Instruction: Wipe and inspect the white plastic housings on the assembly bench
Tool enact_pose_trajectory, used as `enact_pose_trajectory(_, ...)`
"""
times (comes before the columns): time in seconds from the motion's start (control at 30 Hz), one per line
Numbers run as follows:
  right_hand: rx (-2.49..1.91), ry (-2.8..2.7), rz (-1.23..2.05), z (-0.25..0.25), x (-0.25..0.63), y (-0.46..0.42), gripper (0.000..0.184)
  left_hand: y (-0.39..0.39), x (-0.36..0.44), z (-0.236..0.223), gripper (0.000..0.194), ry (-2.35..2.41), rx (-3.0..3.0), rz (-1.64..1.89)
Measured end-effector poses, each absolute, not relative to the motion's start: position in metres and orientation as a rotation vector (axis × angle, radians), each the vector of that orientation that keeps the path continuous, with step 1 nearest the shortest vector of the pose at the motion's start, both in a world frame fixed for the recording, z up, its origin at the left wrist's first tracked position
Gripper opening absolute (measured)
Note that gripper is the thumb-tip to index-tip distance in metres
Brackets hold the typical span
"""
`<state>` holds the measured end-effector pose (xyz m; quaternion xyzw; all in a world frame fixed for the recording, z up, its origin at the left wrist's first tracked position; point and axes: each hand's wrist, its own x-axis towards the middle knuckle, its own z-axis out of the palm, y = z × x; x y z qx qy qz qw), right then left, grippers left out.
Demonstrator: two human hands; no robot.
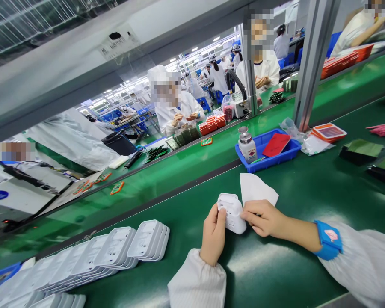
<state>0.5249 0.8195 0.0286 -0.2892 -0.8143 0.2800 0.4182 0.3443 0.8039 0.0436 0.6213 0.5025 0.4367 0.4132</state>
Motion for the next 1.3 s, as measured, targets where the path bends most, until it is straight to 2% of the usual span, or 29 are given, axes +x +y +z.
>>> enact_pose_trajectory(0.73, -0.656, -2.148, 0.512, 0.0224, 0.5245, 0.8201, 0.025, 0.805, 0.3426, 0.0407, 0.043, 1.283, 1.56, 1.008)
enact_pose_trajectory(1.3, -0.684, -2.162, 0.559, 0.0213, 0.5257, 0.8204, 0.028, 0.8057, 0.3427, 0.042, 0.041, 1.309, 1.637, 1.012)
